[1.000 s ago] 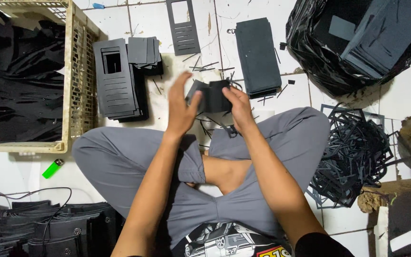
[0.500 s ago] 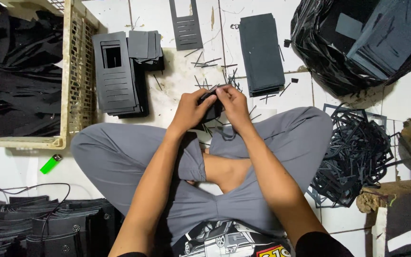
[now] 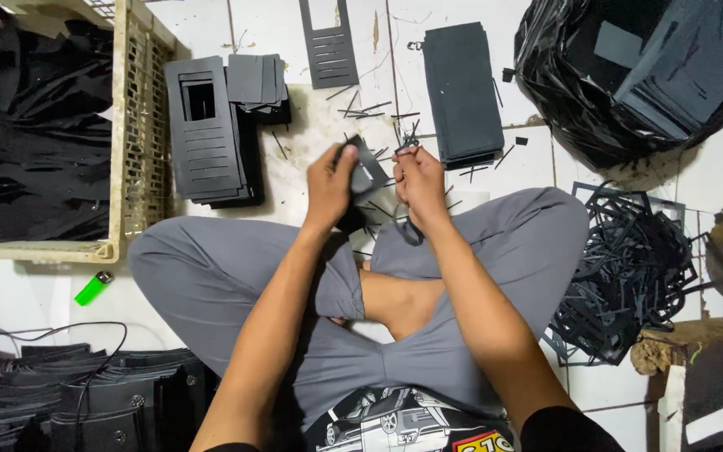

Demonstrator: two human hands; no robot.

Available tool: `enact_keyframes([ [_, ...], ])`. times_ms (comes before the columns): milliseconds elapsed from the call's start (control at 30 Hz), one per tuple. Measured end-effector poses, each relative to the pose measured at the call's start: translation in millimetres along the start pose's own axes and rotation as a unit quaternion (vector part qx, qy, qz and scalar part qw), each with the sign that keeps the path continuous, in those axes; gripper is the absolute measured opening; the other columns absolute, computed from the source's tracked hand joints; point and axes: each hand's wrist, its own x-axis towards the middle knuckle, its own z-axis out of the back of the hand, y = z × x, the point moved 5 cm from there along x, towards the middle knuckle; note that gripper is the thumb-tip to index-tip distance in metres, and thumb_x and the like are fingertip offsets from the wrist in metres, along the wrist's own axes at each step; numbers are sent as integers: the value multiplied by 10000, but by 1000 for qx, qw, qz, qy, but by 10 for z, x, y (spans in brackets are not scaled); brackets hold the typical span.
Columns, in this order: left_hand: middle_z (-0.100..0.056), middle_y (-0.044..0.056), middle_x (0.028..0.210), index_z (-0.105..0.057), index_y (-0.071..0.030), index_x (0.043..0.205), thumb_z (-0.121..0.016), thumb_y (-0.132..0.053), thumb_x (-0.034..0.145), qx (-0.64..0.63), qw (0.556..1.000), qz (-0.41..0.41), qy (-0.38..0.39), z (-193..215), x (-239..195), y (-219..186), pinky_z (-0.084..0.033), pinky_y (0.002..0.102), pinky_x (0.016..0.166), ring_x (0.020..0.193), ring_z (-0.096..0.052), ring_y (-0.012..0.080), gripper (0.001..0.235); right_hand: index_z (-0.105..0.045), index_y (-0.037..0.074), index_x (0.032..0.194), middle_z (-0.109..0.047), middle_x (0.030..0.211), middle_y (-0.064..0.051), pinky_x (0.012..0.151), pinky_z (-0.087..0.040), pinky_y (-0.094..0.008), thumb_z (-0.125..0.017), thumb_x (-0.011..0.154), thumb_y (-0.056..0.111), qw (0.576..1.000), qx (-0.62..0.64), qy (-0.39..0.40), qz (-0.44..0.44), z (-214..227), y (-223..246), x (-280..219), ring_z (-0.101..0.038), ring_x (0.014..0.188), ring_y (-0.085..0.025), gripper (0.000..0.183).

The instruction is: The person sits on the floor sorting and trimming die-cut black foam pieces, bending and flexing each piece to separate and remove leftover cutout strips, then stacking the finished pieces with other completed stacks. They occasionally gather loose scrap strips aside while working through the pile one piece at a time.

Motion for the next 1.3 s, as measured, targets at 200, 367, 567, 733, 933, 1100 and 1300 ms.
enact_keyframes([
  [200,-582,-59,676,-706,-135,935,-620,-279,1020,-123,981,117,-95,205,148,381,-453,203,565,627,-568,78,188,-661,31,908,-488,547,-44,267,-263,-216,-575,968,126,996,-77,32,-7,35,90,-49,-380,308,-62,142],
  [367,-668,11,744,-728,-93,1073,-662,-290,1001,-223,957,154,-108,200,267,882,-561,240,552,639,-675,110,220,-701,61,875,-534,556,-50,330,-308,-217,-610,944,166,981,-174,80,6,94,34,-54,-444,377,-78,155],
  [567,-724,23,893,-741,-100,1131,-687,-315,994,-203,966,123,-101,189,205,798,-611,275,696,789,-697,105,260,-720,47,1003,-560,658,-45,500,-390,-216,-606,942,122,976,-180,87,89,206,500,-398,-495,555,-83,150],
  [733,-721,87,1053,-744,-95,1204,-687,-408,1003,-121,987,69,-82,209,193,816,-539,363,920,997,-631,160,377,-684,-32,1131,-525,685,-89,585,-444,-233,-586,989,40,974,-124,47,186,636,1115,-769,-495,626,-125,187],
  [933,-692,46,995,-708,-100,1183,-715,-364,1018,-150,983,85,-64,305,270,1224,-579,345,874,892,-686,146,312,-599,-28,965,-607,766,-186,604,-508,-292,-534,1042,116,951,-58,-79,294,1696,1917,-1540,-559,614,-190,176],
  [1100,-585,-52,966,-583,-127,1071,-587,-248,1121,-62,996,58,-1,311,125,589,-477,175,814,829,-539,31,132,-558,-11,1001,-654,1034,-162,961,-493,-300,-439,1020,85,911,-56,-255,320,2704,2282,-2214,-605,966,-207,154],
  [1300,-523,-72,975,-532,-141,1105,-554,-325,1151,-71,994,75,47,154,-19,405,-443,168,811,841,-494,21,191,-693,-68,1094,-692,1136,-238,811,-508,-469,-604,1029,153,657,-592,-439,159,3583,1536,-2371,-635,888,-412,247],
])
